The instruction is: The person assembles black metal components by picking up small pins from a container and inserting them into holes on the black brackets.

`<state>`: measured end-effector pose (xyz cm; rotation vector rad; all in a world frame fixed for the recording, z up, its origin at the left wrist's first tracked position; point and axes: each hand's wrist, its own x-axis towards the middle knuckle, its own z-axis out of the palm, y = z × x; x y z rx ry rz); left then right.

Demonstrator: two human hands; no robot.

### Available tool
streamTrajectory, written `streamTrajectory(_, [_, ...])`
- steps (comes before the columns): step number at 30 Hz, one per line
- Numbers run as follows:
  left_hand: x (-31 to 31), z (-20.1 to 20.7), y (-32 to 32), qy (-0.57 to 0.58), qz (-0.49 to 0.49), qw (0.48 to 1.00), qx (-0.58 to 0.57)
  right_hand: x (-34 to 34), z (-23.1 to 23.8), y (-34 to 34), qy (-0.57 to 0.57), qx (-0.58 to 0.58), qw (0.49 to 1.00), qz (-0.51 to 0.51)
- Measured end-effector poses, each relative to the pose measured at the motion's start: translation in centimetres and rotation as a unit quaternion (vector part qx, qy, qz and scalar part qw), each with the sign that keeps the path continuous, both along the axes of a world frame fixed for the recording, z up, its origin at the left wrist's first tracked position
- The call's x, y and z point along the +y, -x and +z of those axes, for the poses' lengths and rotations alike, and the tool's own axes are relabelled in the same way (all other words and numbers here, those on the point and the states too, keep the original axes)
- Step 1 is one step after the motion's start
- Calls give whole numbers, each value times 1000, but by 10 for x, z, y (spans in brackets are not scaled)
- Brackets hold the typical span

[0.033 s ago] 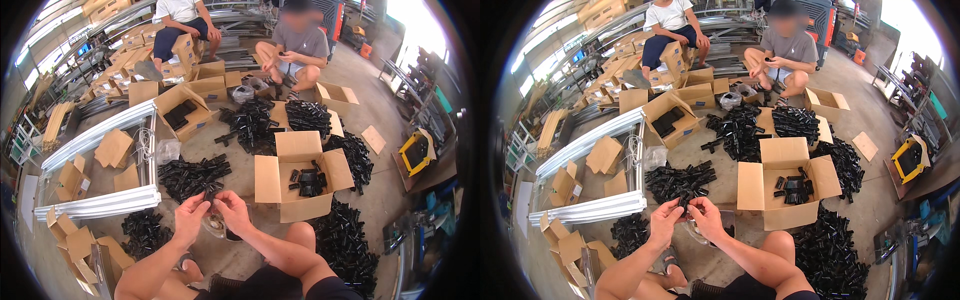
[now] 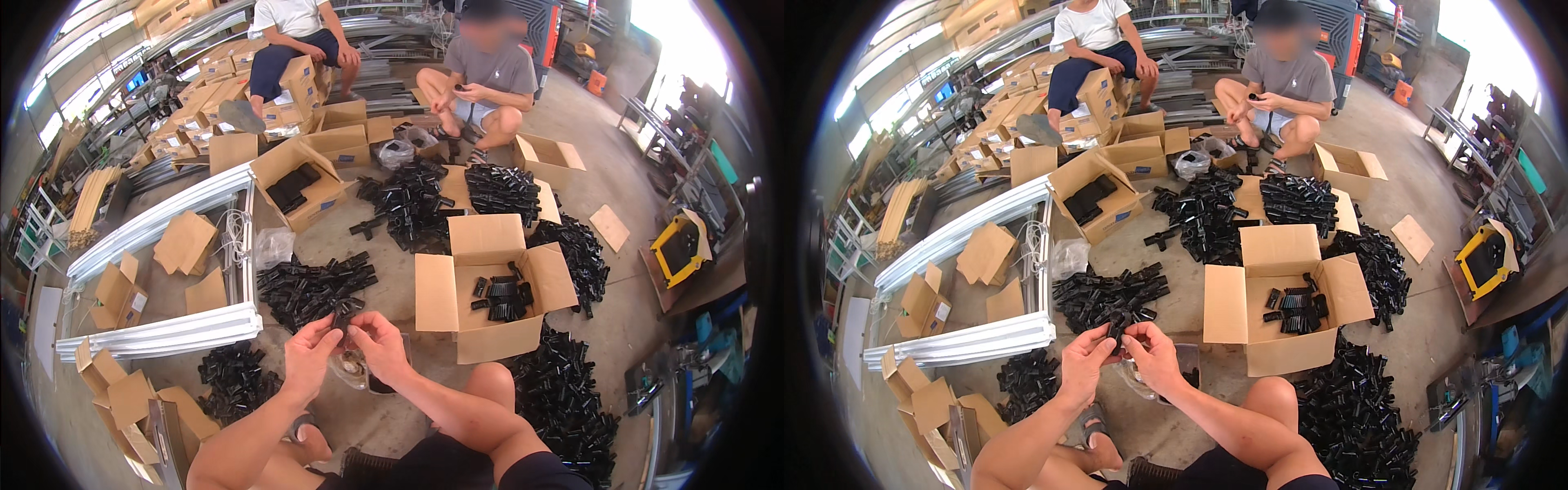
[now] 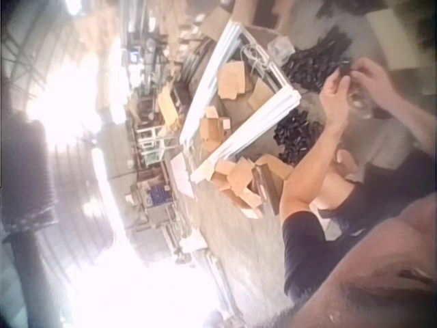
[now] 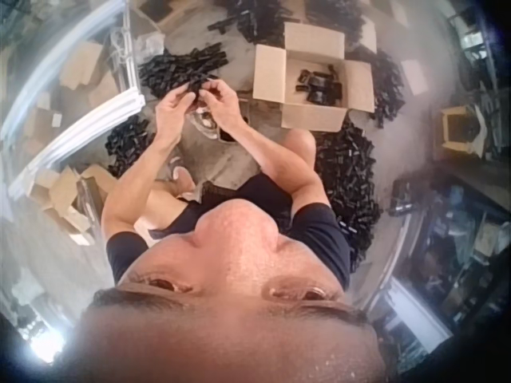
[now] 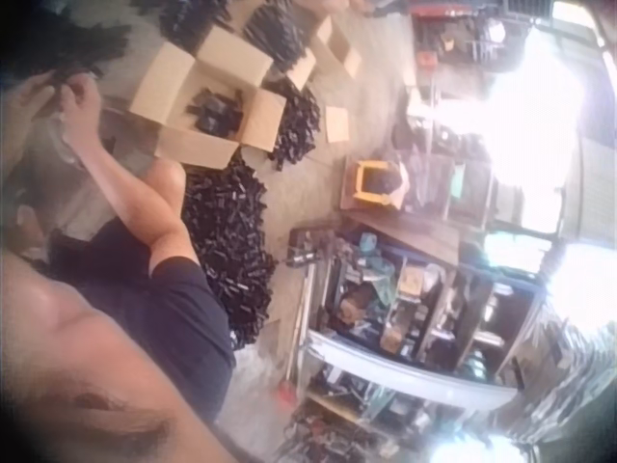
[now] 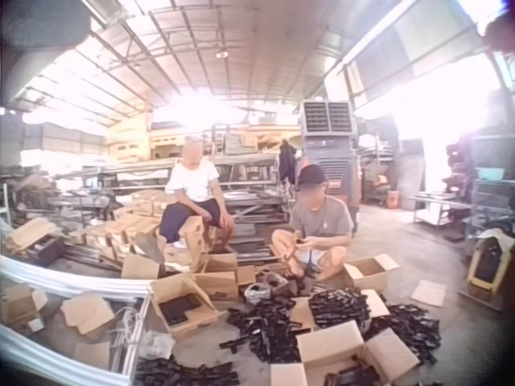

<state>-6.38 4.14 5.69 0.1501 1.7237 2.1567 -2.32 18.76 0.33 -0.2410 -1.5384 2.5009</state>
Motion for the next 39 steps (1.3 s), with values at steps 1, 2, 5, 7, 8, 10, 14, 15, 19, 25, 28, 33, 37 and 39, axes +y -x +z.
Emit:
streamTrajectory(1, [0,1,0,4,-2,1000,3,-1,1,0,0,3,1000,-4])
streamTrajectory(2, [-1,2,0,9,-3,1000,6,-1,1,0,-1,7,1000,-9])
streamTrajectory(5, [-1,3,1,2,-16,1000,-6,-2,-1,0,12,13,1000,2])
streamTrajectory(7, [-1,2,1,0,-22,1000,-16,-3,-2,-1,2,9,1000,7])
streamTrajectory(8, [-2,1,1,3,-22,1000,-18,-2,-1,-2,-3,7,1000,10])
streamTrajectory(10, [-3,0,2,11,-23,1000,-19,-1,0,-3,-6,-1,1000,14])
streamTrajectory(14, [-3,0,2,20,-22,1000,-6,-1,0,-1,0,-7,1000,21])
streamTrajectory(15, [-3,0,3,21,-21,1000,-2,-2,1,-1,28,-23,999,16])
streamTrajectory(19, [-4,1,3,47,-26,998,12,-2,9,-2,98,-77,992,9])
streamTrajectory(25, [-10,-2,6,71,-67,994,39,4,0,-3,97,-52,990,93])
streamTrajectory(28, [-12,0,9,99,-90,990,51,6,0,-1,102,-32,990,93])
streamTrajectory(33, [-12,2,12,110,-111,987,41,6,-3,-1,106,-48,990,79])
streamTrajectory(37, [-14,12,11,146,-135,977,75,5,6,-2,116,-42,990,63])
streamTrajectory(39, [-14,11,11,131,-143,978,72,5,6,-3,118,-43,990,62])
